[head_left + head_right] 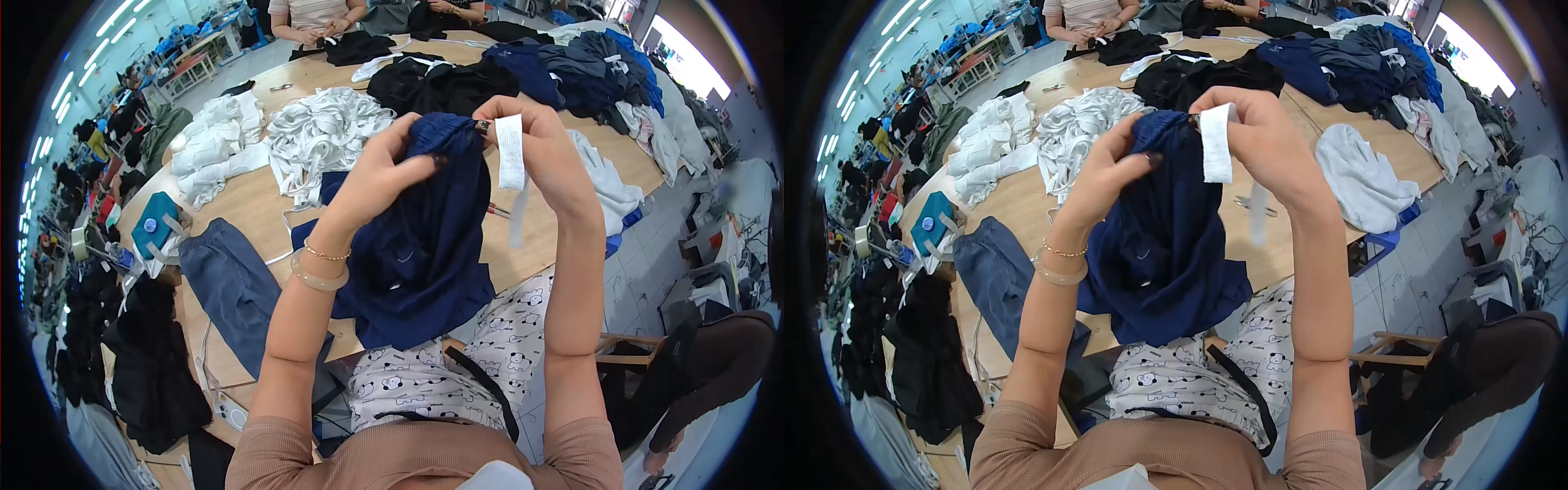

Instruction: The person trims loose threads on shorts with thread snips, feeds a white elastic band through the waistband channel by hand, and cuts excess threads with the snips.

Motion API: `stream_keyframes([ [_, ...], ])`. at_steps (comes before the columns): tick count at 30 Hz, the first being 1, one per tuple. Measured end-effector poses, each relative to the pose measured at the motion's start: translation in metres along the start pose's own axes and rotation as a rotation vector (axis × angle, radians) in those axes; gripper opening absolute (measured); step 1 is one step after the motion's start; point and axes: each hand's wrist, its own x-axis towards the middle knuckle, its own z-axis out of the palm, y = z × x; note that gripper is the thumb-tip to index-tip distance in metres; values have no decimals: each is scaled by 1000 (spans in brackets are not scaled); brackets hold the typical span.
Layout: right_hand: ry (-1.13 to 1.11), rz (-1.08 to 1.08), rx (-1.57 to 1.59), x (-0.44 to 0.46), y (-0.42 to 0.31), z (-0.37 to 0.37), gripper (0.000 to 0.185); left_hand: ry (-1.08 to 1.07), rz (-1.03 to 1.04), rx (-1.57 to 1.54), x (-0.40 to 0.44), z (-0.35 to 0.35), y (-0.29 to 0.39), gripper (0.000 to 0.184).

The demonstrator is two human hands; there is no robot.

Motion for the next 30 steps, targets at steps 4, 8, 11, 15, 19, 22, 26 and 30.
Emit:
stream_keyframes([
  [4,147,43,-111,-28,26,19,19,22,-6,-238,-4,-12,2,27],
  [8,30,225,109,-46,43,29,30,76,-32,-410,-15,-16,8,38],
  [11,186,178,23,-48,43,33,20,86,-44,-476,-20,-25,2,49],
  [15,-115,366,175,-45,56,37,21,181,-43,-539,-29,-31,-5,55],
  [19,-8,129,910,-55,74,26,17,-12,8,-766,-35,-56,-16,61],
  [22,32,123,691,-40,83,26,15,-33,-23,-684,-44,-46,-19,65],
  [26,205,135,-52,-28,83,45,8,57,-130,-558,-43,-34,-17,64],
  [30,243,-108,198,-32,37,52,15,226,-168,-484,-44,-23,-11,58],
])
